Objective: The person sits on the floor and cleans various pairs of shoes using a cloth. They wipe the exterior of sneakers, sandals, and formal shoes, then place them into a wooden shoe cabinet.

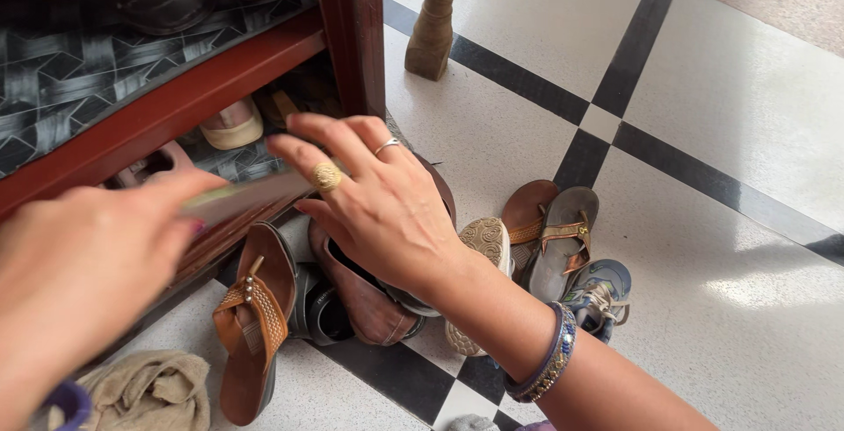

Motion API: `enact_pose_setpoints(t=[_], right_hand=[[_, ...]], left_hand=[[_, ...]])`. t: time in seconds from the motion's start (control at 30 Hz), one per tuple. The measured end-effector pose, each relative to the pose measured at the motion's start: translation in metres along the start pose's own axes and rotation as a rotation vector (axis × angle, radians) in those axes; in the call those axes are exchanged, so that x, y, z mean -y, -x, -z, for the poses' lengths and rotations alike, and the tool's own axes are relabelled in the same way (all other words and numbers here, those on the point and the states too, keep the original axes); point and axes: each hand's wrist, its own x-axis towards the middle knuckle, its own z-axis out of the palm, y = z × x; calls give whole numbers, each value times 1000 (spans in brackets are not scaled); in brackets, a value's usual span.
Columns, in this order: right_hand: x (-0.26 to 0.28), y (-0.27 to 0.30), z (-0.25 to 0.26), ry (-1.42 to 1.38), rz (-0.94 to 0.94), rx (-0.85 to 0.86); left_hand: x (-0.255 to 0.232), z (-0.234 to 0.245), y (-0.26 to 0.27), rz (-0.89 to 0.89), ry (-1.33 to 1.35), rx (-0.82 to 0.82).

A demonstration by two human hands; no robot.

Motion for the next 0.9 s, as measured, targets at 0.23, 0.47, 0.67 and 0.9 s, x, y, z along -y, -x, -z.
enact_pose_setpoints(t=[0.23,0.47,0.67,0.9], right_hand=[[1,2,-8,-62,-84,-5],[0,8,-11,-101,-75,40],[7,3,-17,-110,-41,81],[16,-8,-28,-194,-2,113]], left_hand=[[93,-61,-42,-211,363,-968],[64,-46,-49,-161,201,-1099],[44,-18,-53,-125,63,-1110],[50,-25,-67,-74,110,-1115]])
